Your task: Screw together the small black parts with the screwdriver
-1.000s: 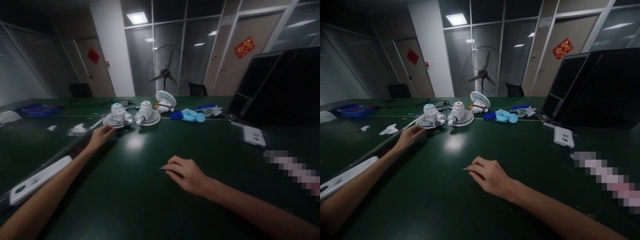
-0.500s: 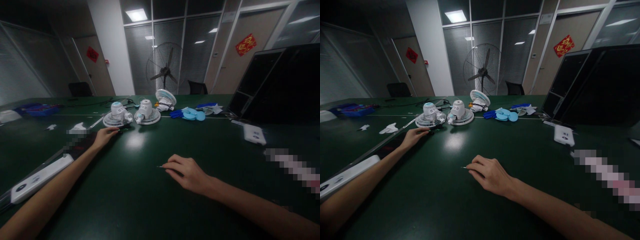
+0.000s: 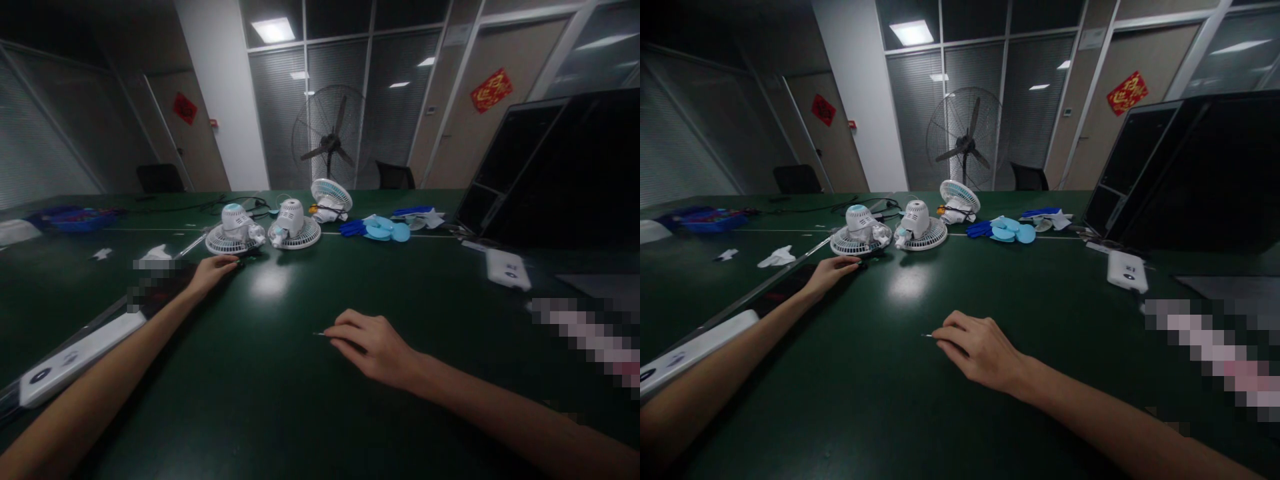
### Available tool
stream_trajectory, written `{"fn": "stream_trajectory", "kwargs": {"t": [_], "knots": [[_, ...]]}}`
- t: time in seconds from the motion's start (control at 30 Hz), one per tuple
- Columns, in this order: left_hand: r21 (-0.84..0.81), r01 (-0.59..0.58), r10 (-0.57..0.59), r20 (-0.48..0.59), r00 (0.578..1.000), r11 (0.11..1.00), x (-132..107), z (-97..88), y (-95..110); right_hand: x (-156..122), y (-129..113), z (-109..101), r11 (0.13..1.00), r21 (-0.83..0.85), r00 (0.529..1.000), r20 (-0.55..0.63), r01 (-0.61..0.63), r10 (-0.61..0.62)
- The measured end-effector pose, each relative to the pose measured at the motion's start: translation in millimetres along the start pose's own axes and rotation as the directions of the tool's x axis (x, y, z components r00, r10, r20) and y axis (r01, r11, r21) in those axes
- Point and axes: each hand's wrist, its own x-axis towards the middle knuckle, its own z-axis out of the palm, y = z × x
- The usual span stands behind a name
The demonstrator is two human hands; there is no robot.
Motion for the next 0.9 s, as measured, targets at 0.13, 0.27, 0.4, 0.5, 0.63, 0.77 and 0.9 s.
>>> {"fn": "stream_trajectory", "kwargs": {"t": [0.13, 0.27, 0.4, 0.5, 0.63, 0.77, 0.9], "knots": [[-0.011, 0.0, 0.001, 0.016, 1.0, 1.0, -0.4, -1.8, 1.0, -0.1, -0.9, -0.3, 1.0, -0.001, 1.0, -0.004, -0.002, 0.002], [0.054, -0.071, 0.067, 0.067, 0.996, 0.996, -0.7, 0.4, 3.7, 0.1, -2.2, -0.8, 1.0, 0.014, 1.0, 0.01, -0.019, 0.019], [0.092, -0.197, 0.169, 0.247, 0.954, 0.976, -15.1, 22.7, 24.0, 0.2, -2.3, -1.0, 0.999, 0.0, 0.999, -0.001, -0.043, 0.043], [0.032, -0.286, 0.245, 0.43, 0.869, 0.958, -43.8, 50.7, 57.5, 0.0, -0.9, -0.7, 0.997, -0.022, 0.997, 0.018, -0.077, 0.077], [-0.137, -0.343, 0.356, 0.582, 0.731, 0.929, -92.4, 83.1, 105.1, -0.5, 1.4, 0.8, 0.993, -0.049, 0.993, 0.031, -0.111, 0.112], [-0.226, -0.304, 0.376, 0.643, 0.667, 0.925, -126.9, 99.6, 128.9, -0.5, 1.6, 1.4, 0.991, -0.058, 0.993, 0.02, -0.116, 0.118], [-0.23, -0.29, 0.368, 0.662, 0.653, 0.929, -140.3, 104.4, 134.6, 0.6, 0.2, 0.0, 0.993, -0.056, 0.994, 0.025, -0.1, 0.102]]}}
